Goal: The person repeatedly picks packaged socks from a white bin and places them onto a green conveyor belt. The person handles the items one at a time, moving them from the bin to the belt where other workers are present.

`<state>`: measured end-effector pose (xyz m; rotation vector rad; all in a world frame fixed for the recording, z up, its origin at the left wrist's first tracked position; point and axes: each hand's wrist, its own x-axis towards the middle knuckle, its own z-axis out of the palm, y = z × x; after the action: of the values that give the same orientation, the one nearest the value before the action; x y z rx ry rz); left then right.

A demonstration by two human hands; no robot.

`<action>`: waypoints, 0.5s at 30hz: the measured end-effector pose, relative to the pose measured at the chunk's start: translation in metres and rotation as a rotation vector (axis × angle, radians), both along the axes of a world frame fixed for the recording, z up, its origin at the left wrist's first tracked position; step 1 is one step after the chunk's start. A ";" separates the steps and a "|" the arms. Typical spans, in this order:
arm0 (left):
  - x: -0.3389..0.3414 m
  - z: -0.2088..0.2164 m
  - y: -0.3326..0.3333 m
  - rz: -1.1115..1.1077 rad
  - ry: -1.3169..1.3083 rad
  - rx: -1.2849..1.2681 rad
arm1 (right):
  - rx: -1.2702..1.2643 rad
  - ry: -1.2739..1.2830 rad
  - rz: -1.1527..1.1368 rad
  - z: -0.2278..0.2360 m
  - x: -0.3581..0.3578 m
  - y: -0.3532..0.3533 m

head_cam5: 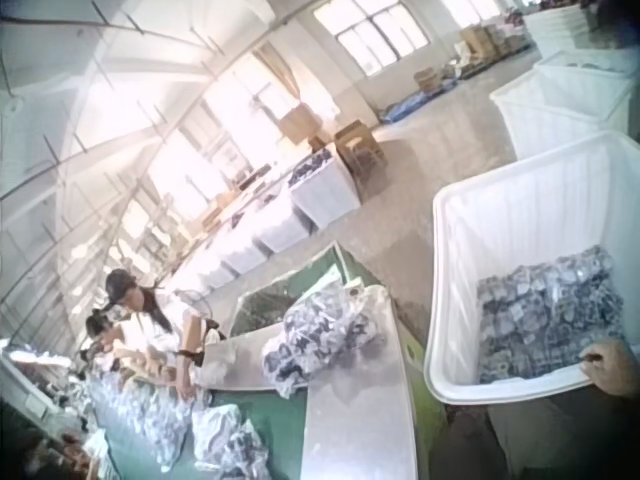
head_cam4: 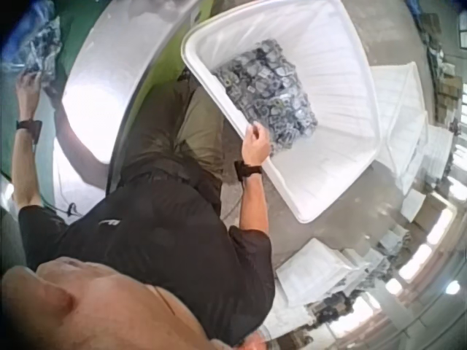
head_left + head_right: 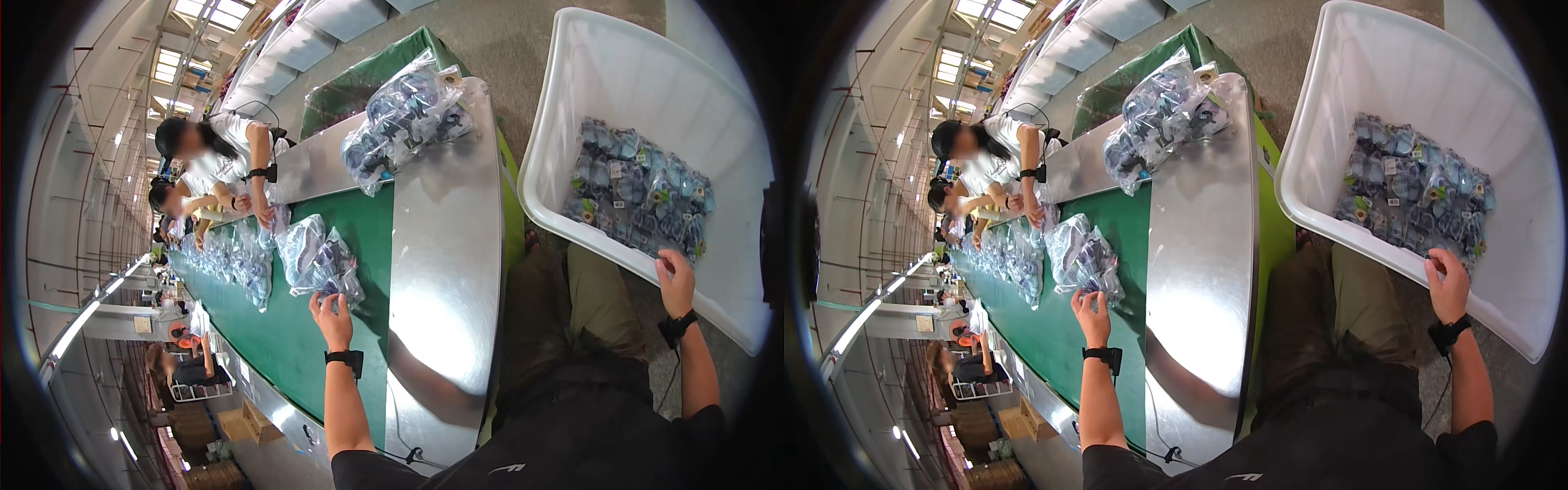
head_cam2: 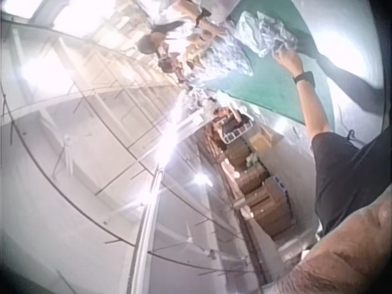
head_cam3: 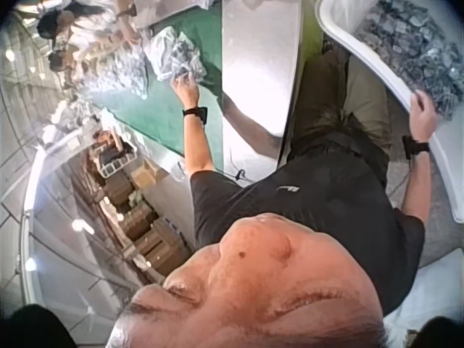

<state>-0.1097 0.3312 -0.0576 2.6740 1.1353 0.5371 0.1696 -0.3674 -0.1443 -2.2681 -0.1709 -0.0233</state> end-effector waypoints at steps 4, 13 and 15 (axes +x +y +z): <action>-0.010 0.015 -0.016 -0.043 0.060 0.066 | 0.037 0.013 0.003 0.000 0.000 0.001; 0.001 0.000 -0.005 0.572 -0.571 -0.636 | 0.007 -0.004 0.000 0.004 0.000 0.002; 0.006 -0.004 -0.013 0.721 -0.678 -0.832 | -0.003 -0.014 0.000 0.005 0.000 0.003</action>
<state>-0.1035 0.3186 -0.0616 1.2108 1.5799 0.7606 0.1691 -0.3644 -0.1397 -2.2712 -0.1780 -0.0393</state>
